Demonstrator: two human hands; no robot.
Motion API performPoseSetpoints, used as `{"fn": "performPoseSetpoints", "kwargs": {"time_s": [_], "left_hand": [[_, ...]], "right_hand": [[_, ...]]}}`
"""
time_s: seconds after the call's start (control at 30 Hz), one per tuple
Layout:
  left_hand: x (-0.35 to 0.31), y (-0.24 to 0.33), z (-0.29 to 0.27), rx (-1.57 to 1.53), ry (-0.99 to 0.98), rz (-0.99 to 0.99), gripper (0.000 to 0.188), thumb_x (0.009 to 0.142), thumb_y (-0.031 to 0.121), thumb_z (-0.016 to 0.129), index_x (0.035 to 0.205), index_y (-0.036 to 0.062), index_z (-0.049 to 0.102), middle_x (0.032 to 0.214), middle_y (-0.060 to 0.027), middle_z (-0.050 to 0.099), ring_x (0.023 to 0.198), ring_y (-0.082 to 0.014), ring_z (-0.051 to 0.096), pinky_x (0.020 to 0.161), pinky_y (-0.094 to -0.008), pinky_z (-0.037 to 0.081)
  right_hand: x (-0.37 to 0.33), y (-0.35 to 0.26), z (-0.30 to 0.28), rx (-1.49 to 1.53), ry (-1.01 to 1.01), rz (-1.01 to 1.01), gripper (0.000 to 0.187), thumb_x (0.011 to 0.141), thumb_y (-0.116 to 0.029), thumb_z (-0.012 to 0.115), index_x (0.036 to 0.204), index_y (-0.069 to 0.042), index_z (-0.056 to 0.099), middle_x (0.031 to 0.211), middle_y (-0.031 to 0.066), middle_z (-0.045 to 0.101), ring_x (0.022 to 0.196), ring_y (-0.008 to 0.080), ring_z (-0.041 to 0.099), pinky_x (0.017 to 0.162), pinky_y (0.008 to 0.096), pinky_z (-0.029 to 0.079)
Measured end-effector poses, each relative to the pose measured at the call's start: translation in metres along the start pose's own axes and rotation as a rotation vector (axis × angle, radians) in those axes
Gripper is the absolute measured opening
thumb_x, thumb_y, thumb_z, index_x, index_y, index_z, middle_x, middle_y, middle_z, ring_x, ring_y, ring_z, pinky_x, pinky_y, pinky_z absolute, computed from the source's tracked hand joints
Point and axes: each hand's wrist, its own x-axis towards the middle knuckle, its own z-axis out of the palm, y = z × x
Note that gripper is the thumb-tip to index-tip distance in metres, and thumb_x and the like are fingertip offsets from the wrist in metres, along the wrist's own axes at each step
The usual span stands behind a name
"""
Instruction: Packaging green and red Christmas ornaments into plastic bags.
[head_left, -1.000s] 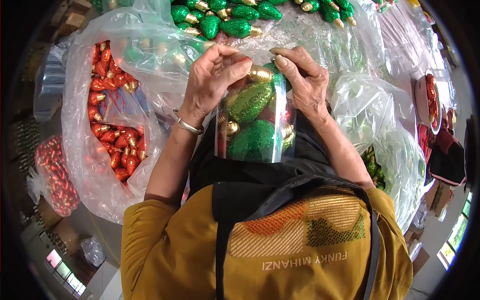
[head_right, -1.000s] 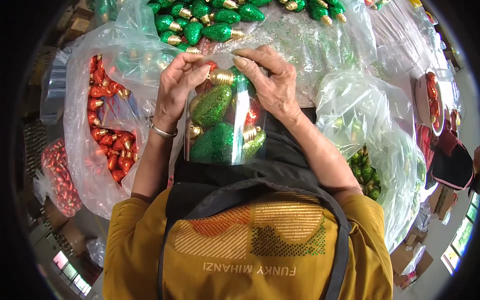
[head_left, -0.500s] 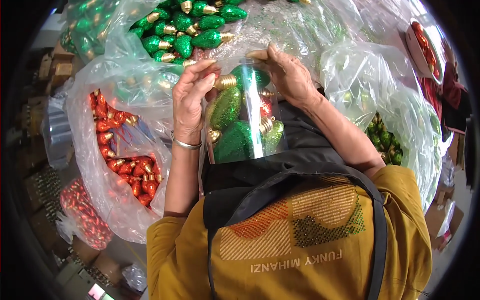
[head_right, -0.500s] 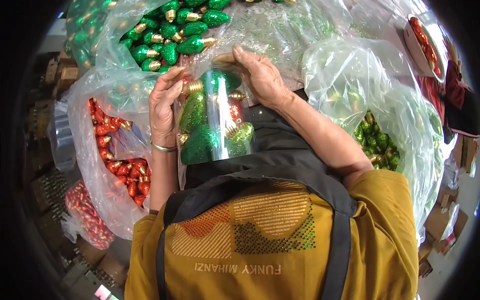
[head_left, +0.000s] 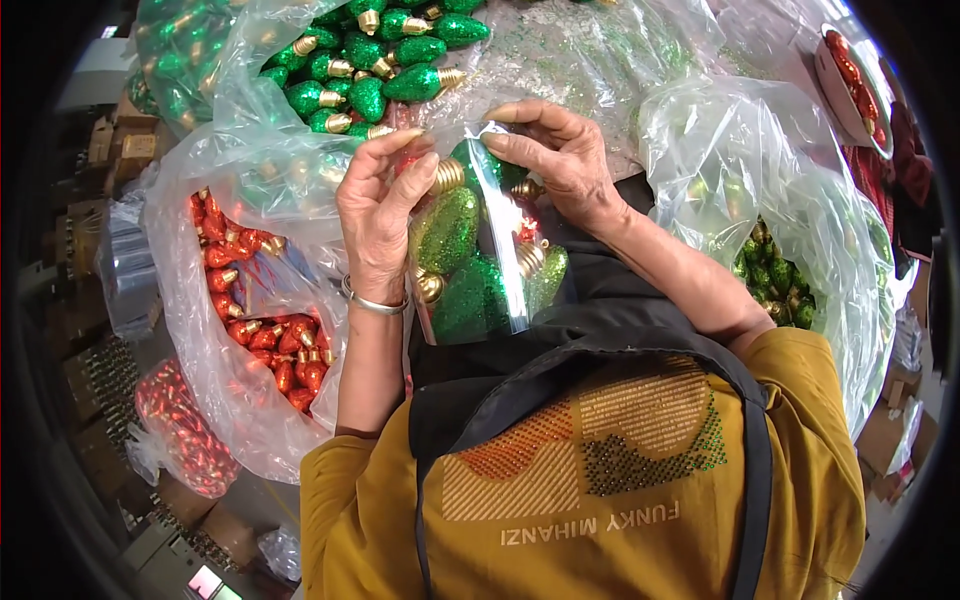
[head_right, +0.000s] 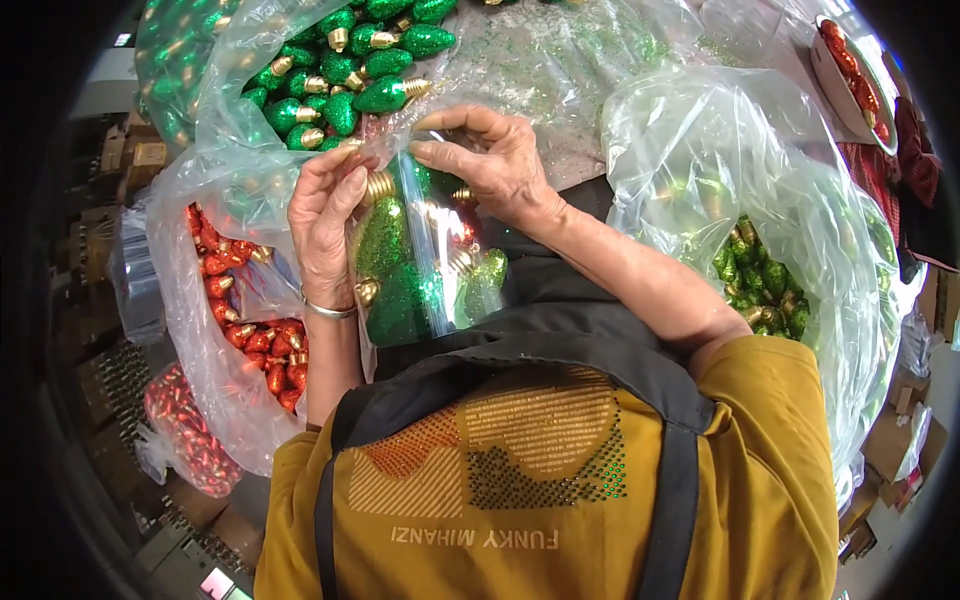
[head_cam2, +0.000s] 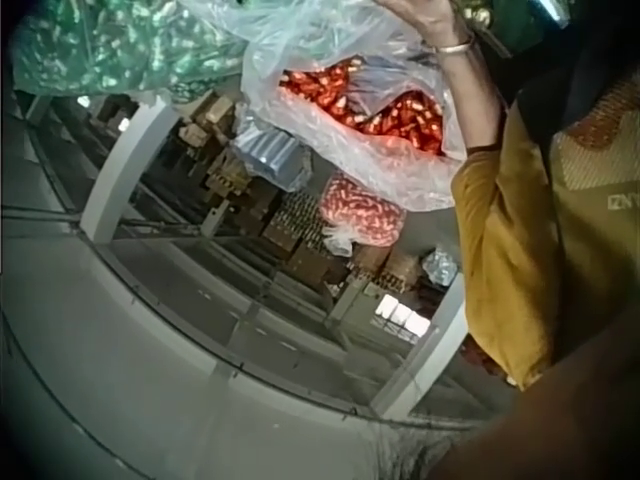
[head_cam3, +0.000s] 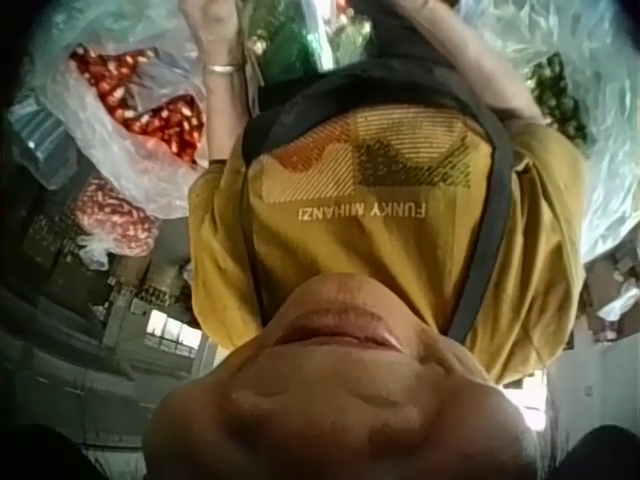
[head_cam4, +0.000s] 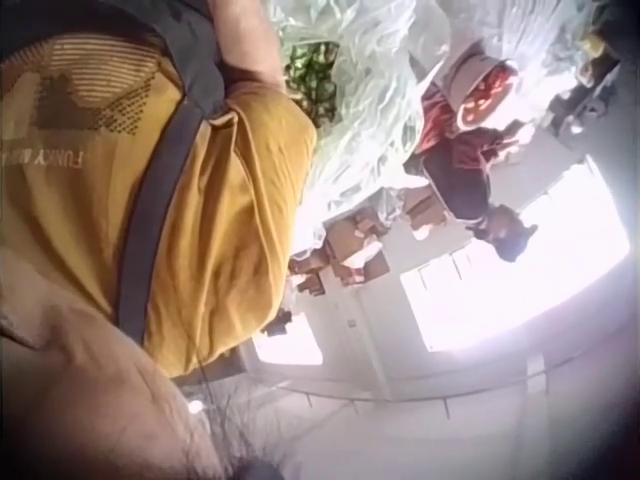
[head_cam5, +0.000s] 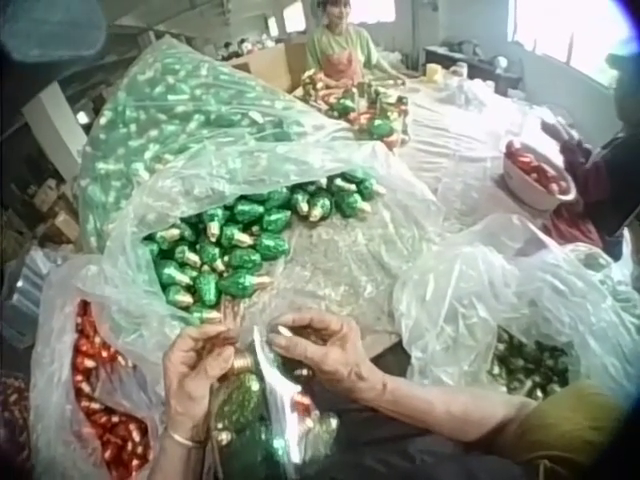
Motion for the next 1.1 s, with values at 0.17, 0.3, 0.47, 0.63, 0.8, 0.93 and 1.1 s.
{"fn": "performPoseSetpoints", "kwargs": {"time_s": [0.17,0.3,0.47,0.63,0.8,0.93,1.1], "left_hand": [[-0.002,-0.004,-0.002,-0.02,-0.017,0.031,0.029,0.08,0.004,0.07,0.108,0.0027,0.06,0.105,-0.0071,0.062,0.093,-0.012,0.059,0.081,-0.0253,0.05],[-0.006,-0.003,0.0,-0.071,-0.009,0.056,0.029,0.081,0.002,0.069,0.109,0.0023,0.06,0.103,-0.0072,0.063,0.094,-0.0119,0.059,0.081,-0.025,0.05],[-0.006,-0.003,0.0,-0.016,0.009,0.065,0.026,0.084,0.007,0.067,0.109,0.0026,0.061,0.102,-0.0063,0.064,0.095,-0.0112,0.059,0.084,-0.025,0.049],[-0.005,-0.005,-0.008,-0.008,0.049,0.056,0.025,0.089,0.014,0.061,0.112,0.0021,0.061,0.102,-0.006,0.065,0.096,-0.0121,0.058,0.089,-0.0263,0.045],[-0.004,-0.013,-0.027,-0.008,-0.045,0.014,0.03,0.091,0.015,0.057,0.117,0.0005,0.057,0.11,-0.0083,0.062,0.104,-0.0146,0.057,0.093,-0.0282,0.042],[-0.012,-0.019,-0.027,-0.164,-0.119,0.045,0.036,0.09,0.015,0.058,0.122,-0.0002,0.053,0.117,-0.0087,0.057,0.109,-0.0152,0.053,0.095,-0.0282,0.041],[-0.016,-0.016,-0.022,-0.178,-0.166,0.113,0.046,0.087,0.012,0.062,0.127,-0.0027,0.045,0.123,-0.0094,0.051,0.116,-0.0171,0.048,0.098,-0.0295,0.04]], "right_hand": [[-0.005,-0.004,0.003,-0.18,0.043,-0.112,0.028,0.082,-0.015,0.071,0.106,-0.001,0.065,0.09,0.0036,0.064,0.08,0.0089,0.057,0.072,0.0241,0.046],[-0.003,0.003,0.0,-0.449,-0.024,-0.325,0.031,0.081,-0.017,0.071,0.107,-0.003,0.064,0.089,0.0033,0.061,0.082,0.0099,0.055,0.073,0.0255,0.045],[-0.005,-0.002,0.003,-0.432,-0.008,-0.271,0.034,0.079,-0.016,0.072,0.109,-0.003,0.064,0.087,0.0028,0.058,0.082,0.0095,0.054,0.073,0.0238,0.043],[-0.006,-0.001,0.003,-0.298,0.014,-0.164,0.029,0.083,-0.013,0.069,0.109,-0.001,0.063,0.089,0.0013,0.058,0.083,0.009,0.053,0.074,0.0224,0.042],[-0.011,-0.003,0.009,-0.271,0.06,-0.153,0.025,0.086,-0.008,0.065,0.109,0.002,0.063,0.095,0.0005,0.058,0.087,0.008,0.052,0.078,0.0211,0.04],[-0.012,0.006,0.007,-0.143,0.115,-0.105,0.025,0.087,-0.008,0.064,0.11,0.001,0.063,0.099,0.0011,0.059,0.091,0.0073,0.051,0.082,0.0203,0.039],[-0.015,0.013,0.0,-0.137,0.149,-0.147,0.025,0.089,-0.009,0.061,0.111,0.001,0.062,0.102,0.0025,0.06,0.093,0.0083,0.054,0.084,0.0218,0.041]]}}
